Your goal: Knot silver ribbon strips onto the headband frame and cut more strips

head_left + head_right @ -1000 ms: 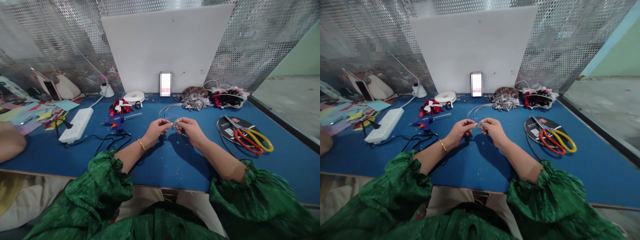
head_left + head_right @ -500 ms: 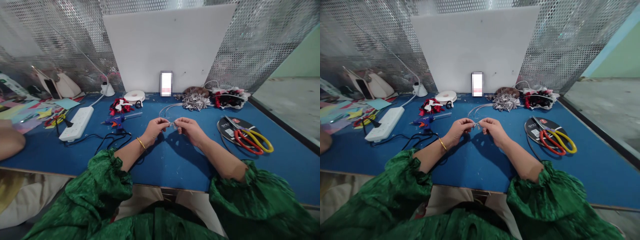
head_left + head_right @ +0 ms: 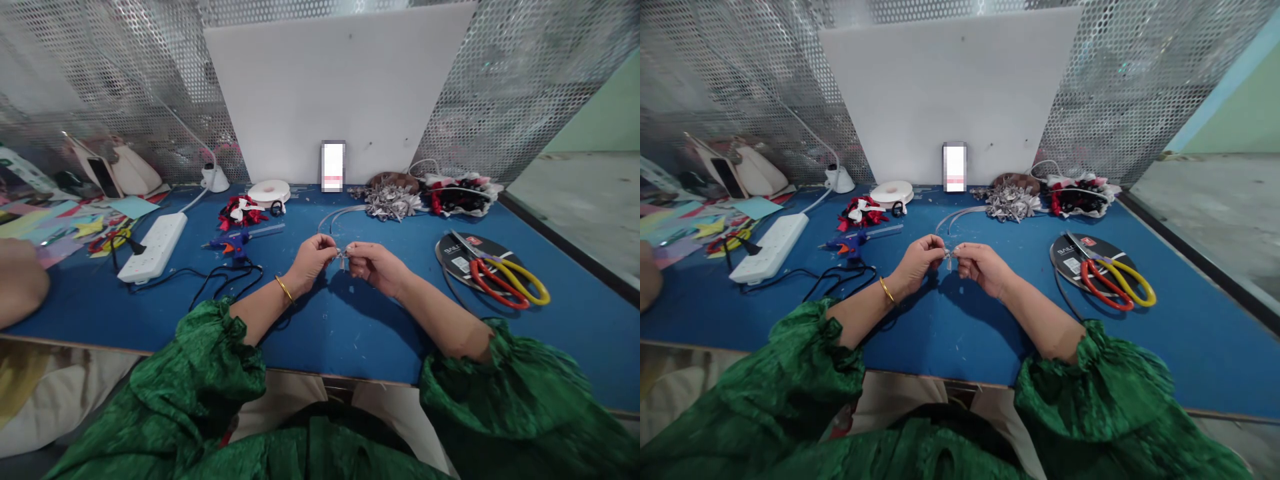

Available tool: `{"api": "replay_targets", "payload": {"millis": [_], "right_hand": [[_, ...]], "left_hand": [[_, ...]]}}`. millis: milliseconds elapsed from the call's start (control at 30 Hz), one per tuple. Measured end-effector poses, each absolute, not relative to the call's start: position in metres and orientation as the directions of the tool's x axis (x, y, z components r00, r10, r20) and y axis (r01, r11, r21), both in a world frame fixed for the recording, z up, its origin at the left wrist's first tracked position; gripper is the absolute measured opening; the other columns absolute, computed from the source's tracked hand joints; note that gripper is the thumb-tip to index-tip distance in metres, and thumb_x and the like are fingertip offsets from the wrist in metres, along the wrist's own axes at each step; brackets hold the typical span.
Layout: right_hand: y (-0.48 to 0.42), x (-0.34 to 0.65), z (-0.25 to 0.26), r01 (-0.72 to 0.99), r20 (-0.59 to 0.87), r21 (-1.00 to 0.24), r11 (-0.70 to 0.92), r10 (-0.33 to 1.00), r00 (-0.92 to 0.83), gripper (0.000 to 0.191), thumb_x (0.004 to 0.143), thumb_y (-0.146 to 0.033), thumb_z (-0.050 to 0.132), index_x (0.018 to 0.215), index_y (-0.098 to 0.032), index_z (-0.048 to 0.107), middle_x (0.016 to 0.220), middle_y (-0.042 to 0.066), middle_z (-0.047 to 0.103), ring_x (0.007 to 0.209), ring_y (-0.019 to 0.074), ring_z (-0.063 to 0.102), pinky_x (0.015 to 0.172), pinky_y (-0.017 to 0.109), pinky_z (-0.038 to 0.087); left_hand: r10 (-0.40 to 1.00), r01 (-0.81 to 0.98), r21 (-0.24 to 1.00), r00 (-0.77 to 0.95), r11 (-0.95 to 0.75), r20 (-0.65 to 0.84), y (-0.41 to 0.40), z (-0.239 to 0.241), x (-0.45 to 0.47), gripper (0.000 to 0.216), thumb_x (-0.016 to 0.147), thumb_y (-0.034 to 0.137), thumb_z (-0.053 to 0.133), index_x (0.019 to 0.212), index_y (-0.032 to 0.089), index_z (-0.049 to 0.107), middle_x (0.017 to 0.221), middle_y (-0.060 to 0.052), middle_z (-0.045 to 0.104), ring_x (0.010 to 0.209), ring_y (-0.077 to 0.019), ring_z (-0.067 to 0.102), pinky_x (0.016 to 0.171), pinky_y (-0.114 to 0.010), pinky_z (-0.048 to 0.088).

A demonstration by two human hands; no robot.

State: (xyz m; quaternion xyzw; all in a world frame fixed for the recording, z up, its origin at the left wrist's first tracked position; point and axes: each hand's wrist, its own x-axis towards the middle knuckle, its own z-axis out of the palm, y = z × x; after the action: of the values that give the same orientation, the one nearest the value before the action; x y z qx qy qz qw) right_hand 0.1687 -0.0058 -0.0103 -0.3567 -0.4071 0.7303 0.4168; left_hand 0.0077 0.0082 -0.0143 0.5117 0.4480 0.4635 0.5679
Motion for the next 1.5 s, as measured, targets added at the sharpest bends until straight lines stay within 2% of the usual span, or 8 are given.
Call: {"api": "replay_targets", "payload": {"millis": [167, 367, 500, 800, 1033, 1133, 1267, 1500], "right_hand": [[-0.006, 0.166, -0.013, -0.348, -0.18, -0.876, -0.334, 0.895, -0.408, 0.027, 0.068, -0.033, 0.073, 0.063, -0.018, 0.051, 0.053, -0.005, 0.039, 0.051, 0.0092, 0.037, 0.052, 0.024, 0.035], [-0.006, 0.161, -0.017, -0.293, -0.197, -0.908, -0.3, 0.922, -0.334, 0.033, 0.067, -0.034, 0.074, 0.06, -0.019, 0.046, 0.049, -0.008, 0.033, 0.046, 0.0075, 0.034, 0.051, 0.023, 0.035], [-0.006, 0.163, -0.016, -0.254, -0.163, -0.934, -0.252, 0.932, -0.324, 0.035, 0.068, -0.037, 0.074, 0.06, -0.02, 0.045, 0.051, -0.008, 0.035, 0.048, 0.0077, 0.036, 0.052, 0.024, 0.035], [-0.007, 0.165, -0.009, -0.095, 0.131, -0.988, 0.121, 0.986, -0.104, 0.027, 0.076, -0.037, 0.065, 0.06, -0.019, 0.054, 0.055, -0.002, 0.05, 0.054, 0.0106, 0.043, 0.057, 0.026, 0.035], [-0.007, 0.166, -0.011, 0.001, 0.267, -0.964, 0.267, 0.964, 0.007, 0.022, 0.082, -0.034, 0.058, 0.066, -0.02, 0.055, 0.057, -0.002, 0.05, 0.056, 0.0123, 0.045, 0.06, 0.027, 0.037], [-0.01, 0.167, -0.01, 0.227, 0.391, -0.896, 0.381, 0.92, -0.002, 0.019, 0.086, -0.031, 0.054, 0.07, -0.021, 0.056, 0.061, -0.001, 0.051, 0.059, 0.014, 0.046, 0.061, 0.028, 0.037], [-0.015, 0.166, -0.012, 0.527, 0.538, -0.658, 0.538, 0.825, -0.171, 0.017, 0.09, -0.027, 0.049, 0.077, -0.021, 0.059, 0.072, 0.002, 0.055, 0.066, 0.0155, 0.049, 0.065, 0.028, 0.038], [-0.015, 0.166, -0.021, 0.654, 0.53, -0.451, 0.607, 0.772, -0.352, 0.02, 0.093, -0.023, 0.046, 0.086, -0.021, 0.065, 0.085, 0.005, 0.062, 0.074, 0.0161, 0.056, 0.066, 0.026, 0.038]], "left_hand": [[0.986, 0.019, 0.996, 0.145, -0.088, 0.084, 0.008, -0.015, 0.008, 0.018, 0.061, 0.016, 0.063, 0.076, 0.017, 0.054, 0.065, 0.005, 0.05, 0.057, -0.0067, 0.043, 0.055, -0.021, 0.034], [0.948, 0.149, 0.951, 0.213, -0.271, 0.236, 0.008, -0.016, 0.008, 0.011, 0.066, 0.014, 0.06, 0.074, 0.017, 0.053, 0.069, 0.003, 0.052, 0.063, -0.008, 0.047, 0.061, -0.022, 0.038], [0.952, 0.156, 0.953, 0.206, -0.258, 0.224, 0.013, -0.02, 0.005, 0.012, 0.067, 0.015, 0.061, 0.077, 0.017, 0.055, 0.07, 0.003, 0.054, 0.063, -0.0084, 0.049, 0.061, -0.022, 0.04], [0.991, 0.008, 1.0, 0.134, -0.018, 0.016, 0.014, -0.018, 0.004, 0.025, 0.065, 0.031, 0.073, 0.079, 0.015, 0.06, 0.064, 0.002, 0.056, 0.053, -0.0079, 0.047, 0.052, -0.023, 0.038], [0.991, -0.013, 1.0, 0.131, -0.017, 0.019, 0.012, -0.014, 0.004, 0.029, 0.062, 0.035, 0.079, 0.075, 0.015, 0.062, 0.06, 0.002, 0.056, 0.051, -0.0071, 0.046, 0.051, -0.022, 0.037], [0.988, -0.097, 0.99, 0.124, 0.104, -0.092, 0.012, -0.015, 0.004, 0.03, 0.065, 0.039, 0.076, 0.078, 0.015, 0.064, 0.069, -0.002, 0.063, 0.054, -0.008, 0.052, 0.054, -0.023, 0.041], [0.97, -0.164, 0.972, 0.204, 0.17, -0.135, 0.011, -0.016, 0.004, 0.036, 0.066, 0.048, 0.075, 0.078, 0.015, 0.068, 0.076, -0.004, 0.066, 0.062, -0.0098, 0.058, 0.061, -0.024, 0.046], [0.962, -0.167, 0.968, 0.231, 0.185, -0.144, 0.01, -0.017, 0.004, 0.03, 0.06, 0.035, 0.08, 0.081, 0.015, 0.071, 0.071, -0.001, 0.065, 0.06, -0.0085, 0.056, 0.061, -0.023, 0.045]]}}
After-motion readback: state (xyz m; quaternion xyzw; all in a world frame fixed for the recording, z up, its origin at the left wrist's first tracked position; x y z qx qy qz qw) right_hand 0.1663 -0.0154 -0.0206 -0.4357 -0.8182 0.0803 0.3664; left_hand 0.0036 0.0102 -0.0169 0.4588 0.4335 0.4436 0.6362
